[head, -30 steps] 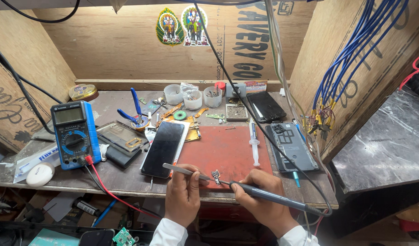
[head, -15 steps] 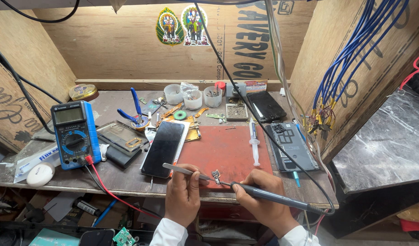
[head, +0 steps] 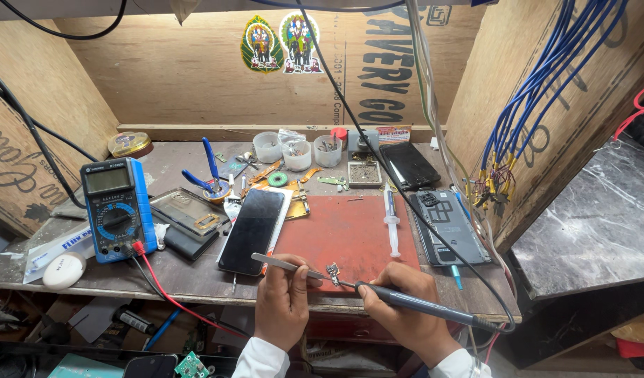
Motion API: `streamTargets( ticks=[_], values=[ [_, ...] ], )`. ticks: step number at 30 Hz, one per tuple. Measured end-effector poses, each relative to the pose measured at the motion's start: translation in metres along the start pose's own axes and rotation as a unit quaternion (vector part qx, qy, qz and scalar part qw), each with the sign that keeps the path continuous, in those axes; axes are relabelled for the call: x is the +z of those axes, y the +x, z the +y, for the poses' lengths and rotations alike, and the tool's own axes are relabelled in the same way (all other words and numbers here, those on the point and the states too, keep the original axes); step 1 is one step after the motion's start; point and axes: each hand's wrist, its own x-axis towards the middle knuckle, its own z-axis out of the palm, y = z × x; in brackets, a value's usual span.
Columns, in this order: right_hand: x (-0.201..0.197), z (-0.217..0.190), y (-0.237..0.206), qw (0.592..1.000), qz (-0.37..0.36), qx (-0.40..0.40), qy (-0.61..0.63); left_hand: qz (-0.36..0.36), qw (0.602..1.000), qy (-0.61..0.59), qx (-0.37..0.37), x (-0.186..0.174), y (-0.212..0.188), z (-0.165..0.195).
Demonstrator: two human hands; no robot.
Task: The person solders a small electronic component on the repair bench, holding it with tweezers while heating it with a soldering iron. They apply liquid flux from a syringe onto the component, reposition a phone on the bench, and continue soldering the part.
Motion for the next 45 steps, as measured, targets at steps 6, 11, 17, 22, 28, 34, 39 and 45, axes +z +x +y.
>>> streamTargets(
  ticks=[6, 11, 17, 22, 28, 34, 39, 45],
  values=[
    [0.0000, -0.0003, -0.0006, 1.000, 0.004, -0.005, 0.006, 0.001, 1.000, -0.005, 0.002, 0.0006, -0.0006, 0.0001],
    [-0.0003, -0.0006, -0.0008, 1.000, 0.003, -0.011, 0.004, -0.003, 1.000, -0.008, -0.005, 0.0007, -0.0015, -0.0002],
    [0.0003, 0.0000, -0.0004, 1.000, -0.004, 0.011, 0.000, -0.004, 1.000, -0.013, 0.003, 0.0010, -0.0014, -0.0011],
    [0.0009, 0.0002, -0.0001, 1.000, 0.003, 0.000, -0.004, -0.002, 1.000, -0.016, -0.002, 0.0016, -0.0012, -0.0009],
    [0.0014, 0.0002, 0.0003, 1.000, 0.002, 0.004, -0.001, 0.000, 1.000, -0.014, -0.001, 0.0004, -0.0003, -0.0016],
    [0.0018, 0.0017, 0.0012, 1.000, 0.004, -0.003, -0.008, 0.008, 1.000, -0.020, -0.001, 0.0011, 0.0003, -0.0030],
    [0.0035, 0.0022, 0.0023, 1.000, 0.005, 0.003, 0.006, 0.004, 1.000, -0.026, -0.002, 0.0003, 0.0011, -0.0036],
    [0.0040, 0.0009, 0.0020, 1.000, 0.003, 0.004, -0.015, 0.006, 1.000, -0.013, 0.001, -0.0009, -0.0008, -0.0033]
  ],
)
